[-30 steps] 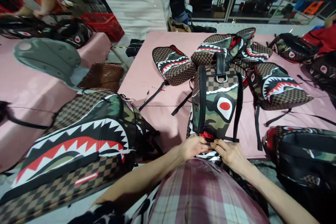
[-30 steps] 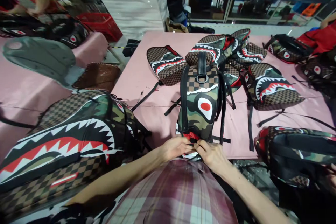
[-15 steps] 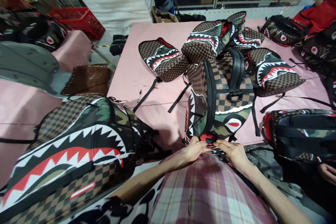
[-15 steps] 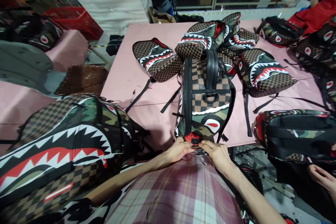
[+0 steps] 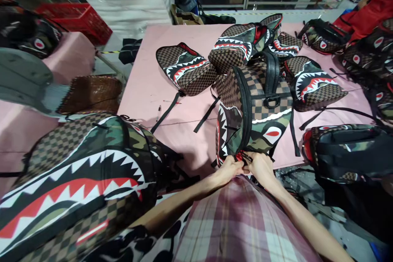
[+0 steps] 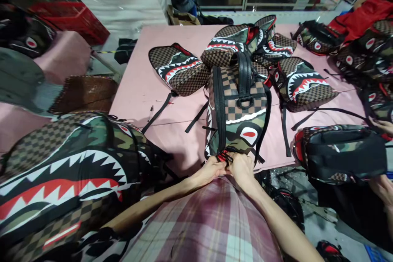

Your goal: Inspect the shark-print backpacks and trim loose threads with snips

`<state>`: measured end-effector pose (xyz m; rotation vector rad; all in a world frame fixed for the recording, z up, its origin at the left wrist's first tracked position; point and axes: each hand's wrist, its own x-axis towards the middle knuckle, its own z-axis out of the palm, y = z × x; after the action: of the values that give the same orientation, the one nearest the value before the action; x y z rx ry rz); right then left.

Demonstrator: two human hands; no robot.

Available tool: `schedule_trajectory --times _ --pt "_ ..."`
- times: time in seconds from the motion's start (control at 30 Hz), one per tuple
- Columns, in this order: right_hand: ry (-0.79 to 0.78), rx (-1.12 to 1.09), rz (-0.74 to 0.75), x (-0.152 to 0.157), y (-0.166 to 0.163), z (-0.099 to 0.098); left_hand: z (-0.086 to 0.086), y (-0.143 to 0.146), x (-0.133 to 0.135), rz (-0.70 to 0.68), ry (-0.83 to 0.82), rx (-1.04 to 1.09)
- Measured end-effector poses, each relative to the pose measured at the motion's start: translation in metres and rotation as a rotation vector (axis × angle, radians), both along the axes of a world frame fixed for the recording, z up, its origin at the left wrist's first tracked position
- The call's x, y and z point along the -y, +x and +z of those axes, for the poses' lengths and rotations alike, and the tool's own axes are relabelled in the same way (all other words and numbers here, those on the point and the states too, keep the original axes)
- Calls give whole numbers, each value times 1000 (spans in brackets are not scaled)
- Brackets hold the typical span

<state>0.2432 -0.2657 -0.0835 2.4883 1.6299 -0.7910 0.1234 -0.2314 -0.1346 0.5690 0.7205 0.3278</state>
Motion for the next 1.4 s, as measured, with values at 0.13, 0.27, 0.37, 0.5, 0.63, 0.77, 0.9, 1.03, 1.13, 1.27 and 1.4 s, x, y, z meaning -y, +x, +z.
schedule_trajectory --times 0.13,0.27,0.37,0.5,0.63,0.77,0.9,1.03,1.13,1.27,1.4 --pt "69 106 -35 -7 -6 5 5 5 -7 8 16 45" --pt "222 132 -65 -17 -7 2 14 12 -18 43 19 132" --pt "456 -48 -105 -24 0 -2 19 14 -30 88 -1 155" --pt "784 -746 -351 -15 27 2 24 13 -47 102 -50 110" --pt "620 -825 -307 6 49 18 26 11 -54 63 -61 71" --pt "635 -137 -136 11 37 24 26 14 -50 54 -49 42" --pt "641 -126 39 -3 16 14 24 13 -45 27 -8 73" --pt "731 -307 -55 -16 17 14 29 4 -51 -26 -3 11" --pt "797 -30 -105 -21 21 22 36 -4 -63 -45 5 -108" --pt "780 262 81 -30 12 28 40 -9 -76 -65 76 -183" --pt "830 389 286 -44 1 27 35 -9 -79 -66 116 -194"
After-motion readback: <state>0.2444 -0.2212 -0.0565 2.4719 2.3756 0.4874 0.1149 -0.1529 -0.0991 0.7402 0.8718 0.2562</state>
